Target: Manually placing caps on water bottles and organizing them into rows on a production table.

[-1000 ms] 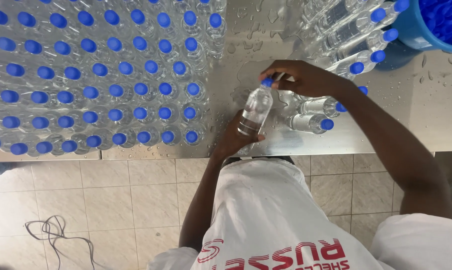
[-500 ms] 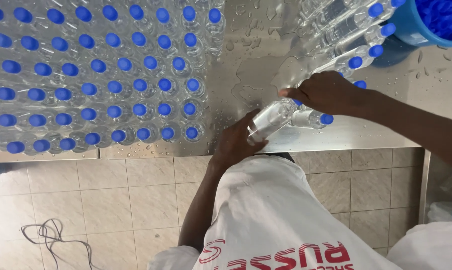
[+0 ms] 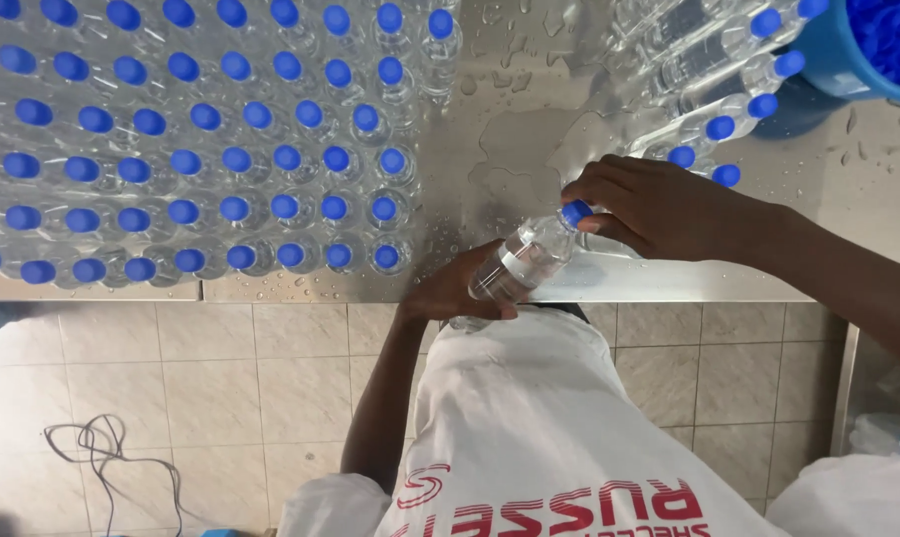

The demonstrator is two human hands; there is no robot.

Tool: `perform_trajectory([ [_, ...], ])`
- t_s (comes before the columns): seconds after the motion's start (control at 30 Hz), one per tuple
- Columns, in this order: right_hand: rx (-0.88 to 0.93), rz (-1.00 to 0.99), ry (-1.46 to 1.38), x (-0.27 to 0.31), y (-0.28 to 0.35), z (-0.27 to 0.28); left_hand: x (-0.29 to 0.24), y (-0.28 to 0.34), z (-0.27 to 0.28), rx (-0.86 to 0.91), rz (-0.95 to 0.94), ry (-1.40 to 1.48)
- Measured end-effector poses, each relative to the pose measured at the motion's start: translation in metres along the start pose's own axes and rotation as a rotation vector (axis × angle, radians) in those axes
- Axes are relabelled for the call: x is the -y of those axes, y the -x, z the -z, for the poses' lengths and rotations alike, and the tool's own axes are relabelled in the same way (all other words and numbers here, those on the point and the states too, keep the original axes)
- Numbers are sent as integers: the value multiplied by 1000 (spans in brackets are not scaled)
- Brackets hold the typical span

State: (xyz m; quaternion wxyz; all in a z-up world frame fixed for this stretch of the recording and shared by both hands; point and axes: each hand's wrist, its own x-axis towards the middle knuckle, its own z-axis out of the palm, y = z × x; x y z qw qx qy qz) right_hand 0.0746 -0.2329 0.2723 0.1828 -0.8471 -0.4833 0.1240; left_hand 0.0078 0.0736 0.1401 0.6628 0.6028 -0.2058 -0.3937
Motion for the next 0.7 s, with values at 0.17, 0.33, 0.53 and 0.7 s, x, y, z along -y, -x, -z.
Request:
perform_trajectory([
  [0.17, 10, 37, 361, -13, 7, -24, 30, -10, -9, 452, -301, 658],
  [0.33, -286, 465, 409, 9, 6, -42, 106, -32, -34, 860, -312, 1057],
  [0.53, -424, 127, 113, -33, 11, -89, 42, -13, -32, 685, -280, 1066],
  [0.7, -60, -100, 320, -132, 21, -142, -30, -18, -39, -147, 377, -272],
])
